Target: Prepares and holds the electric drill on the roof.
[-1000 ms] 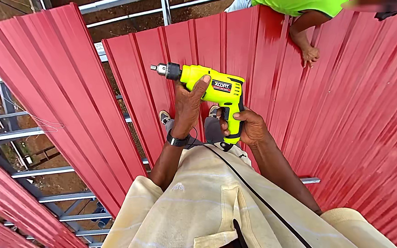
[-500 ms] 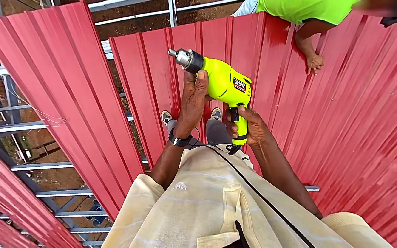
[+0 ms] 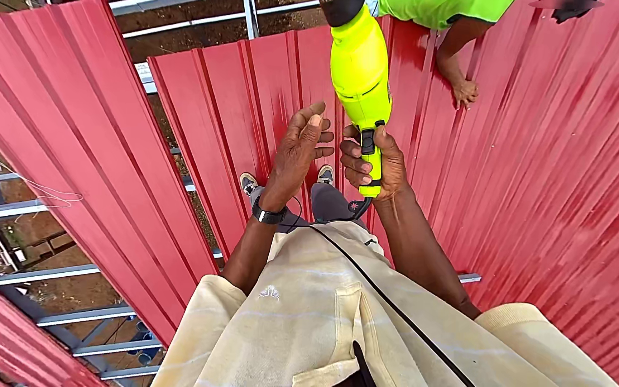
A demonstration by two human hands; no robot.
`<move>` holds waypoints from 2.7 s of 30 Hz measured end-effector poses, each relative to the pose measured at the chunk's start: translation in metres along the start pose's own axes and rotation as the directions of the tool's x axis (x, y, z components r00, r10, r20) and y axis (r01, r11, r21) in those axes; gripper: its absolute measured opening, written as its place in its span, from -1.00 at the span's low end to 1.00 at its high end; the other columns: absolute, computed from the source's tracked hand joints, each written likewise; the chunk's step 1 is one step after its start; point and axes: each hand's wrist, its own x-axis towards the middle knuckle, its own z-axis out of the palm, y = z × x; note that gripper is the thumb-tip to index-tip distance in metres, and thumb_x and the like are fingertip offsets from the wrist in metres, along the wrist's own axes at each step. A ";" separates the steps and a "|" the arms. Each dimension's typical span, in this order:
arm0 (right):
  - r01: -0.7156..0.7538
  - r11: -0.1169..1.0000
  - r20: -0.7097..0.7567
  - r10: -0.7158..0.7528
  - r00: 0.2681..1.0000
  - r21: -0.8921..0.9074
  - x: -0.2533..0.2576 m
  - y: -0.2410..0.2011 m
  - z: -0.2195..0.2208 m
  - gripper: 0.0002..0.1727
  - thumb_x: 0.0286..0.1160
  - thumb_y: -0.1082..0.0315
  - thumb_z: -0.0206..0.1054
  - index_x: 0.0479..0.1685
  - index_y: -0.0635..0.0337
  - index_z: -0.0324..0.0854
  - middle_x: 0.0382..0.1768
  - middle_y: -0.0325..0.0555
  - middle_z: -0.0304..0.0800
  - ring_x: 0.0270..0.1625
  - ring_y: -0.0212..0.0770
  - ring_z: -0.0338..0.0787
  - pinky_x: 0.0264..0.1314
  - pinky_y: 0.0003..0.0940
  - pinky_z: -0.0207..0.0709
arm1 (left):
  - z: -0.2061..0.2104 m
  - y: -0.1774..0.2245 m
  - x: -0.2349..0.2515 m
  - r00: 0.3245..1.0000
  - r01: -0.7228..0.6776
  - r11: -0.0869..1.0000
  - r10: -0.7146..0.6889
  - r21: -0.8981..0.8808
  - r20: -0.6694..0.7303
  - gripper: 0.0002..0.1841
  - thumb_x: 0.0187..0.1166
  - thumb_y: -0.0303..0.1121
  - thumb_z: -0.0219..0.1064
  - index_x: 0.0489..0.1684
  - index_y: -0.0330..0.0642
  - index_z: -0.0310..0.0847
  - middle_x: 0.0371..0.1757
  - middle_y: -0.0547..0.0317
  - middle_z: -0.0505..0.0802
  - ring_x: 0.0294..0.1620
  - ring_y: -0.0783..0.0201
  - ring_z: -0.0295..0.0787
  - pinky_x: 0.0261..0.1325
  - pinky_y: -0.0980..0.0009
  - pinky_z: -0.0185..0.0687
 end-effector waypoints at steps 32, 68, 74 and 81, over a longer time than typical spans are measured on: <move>0.161 0.979 -0.020 -0.165 0.986 -0.127 0.000 -0.003 0.026 -0.25 0.63 -0.34 0.15 0.42 0.17 0.50 -0.37 -0.06 0.67 -0.63 -0.31 0.65 -0.66 -0.45 0.62 | 0.057 0.011 -0.030 0.983 -0.128 0.903 0.170 0.410 -0.067 -0.67 0.68 -0.32 0.39 0.35 -0.12 0.66 0.06 0.08 0.69 -0.20 0.25 0.76 -0.22 0.33 0.87; 0.313 0.866 0.129 -0.285 0.950 -0.389 0.054 -0.097 0.051 -0.45 0.79 -0.14 0.02 0.25 0.23 0.40 -0.37 -0.06 0.59 -0.54 -0.18 0.68 -0.52 -0.34 0.71 | -0.025 -0.172 -0.048 0.810 0.197 0.864 -0.410 0.463 0.420 -0.80 0.72 -0.30 0.30 0.12 -0.16 0.73 0.02 0.17 0.85 -0.02 0.33 0.76 0.10 0.27 0.71; 0.318 0.883 0.143 -0.286 0.948 -0.344 0.056 -0.094 0.045 -0.44 0.81 -0.14 -0.07 0.10 0.25 0.47 -0.30 0.00 0.61 -0.52 -0.17 0.68 -0.54 -0.37 0.68 | -0.058 -0.172 -0.058 0.981 0.175 0.922 -0.191 0.346 0.013 -0.78 0.78 -0.28 0.20 0.00 -0.25 0.67 -0.21 0.08 0.82 -0.30 0.29 0.69 -0.18 0.33 0.63; 0.307 0.879 0.128 -0.279 0.952 -0.366 0.060 -0.085 0.033 -0.44 0.79 -0.17 -0.02 0.18 0.23 0.42 -0.36 -0.05 0.57 -0.55 -0.19 0.66 -0.53 -0.35 0.71 | -0.085 -0.180 -0.038 0.989 0.120 0.955 -0.090 0.271 -0.118 -0.80 0.73 -0.36 0.26 0.03 -0.31 0.72 -0.14 0.04 0.86 -0.18 0.25 0.78 -0.04 0.28 0.75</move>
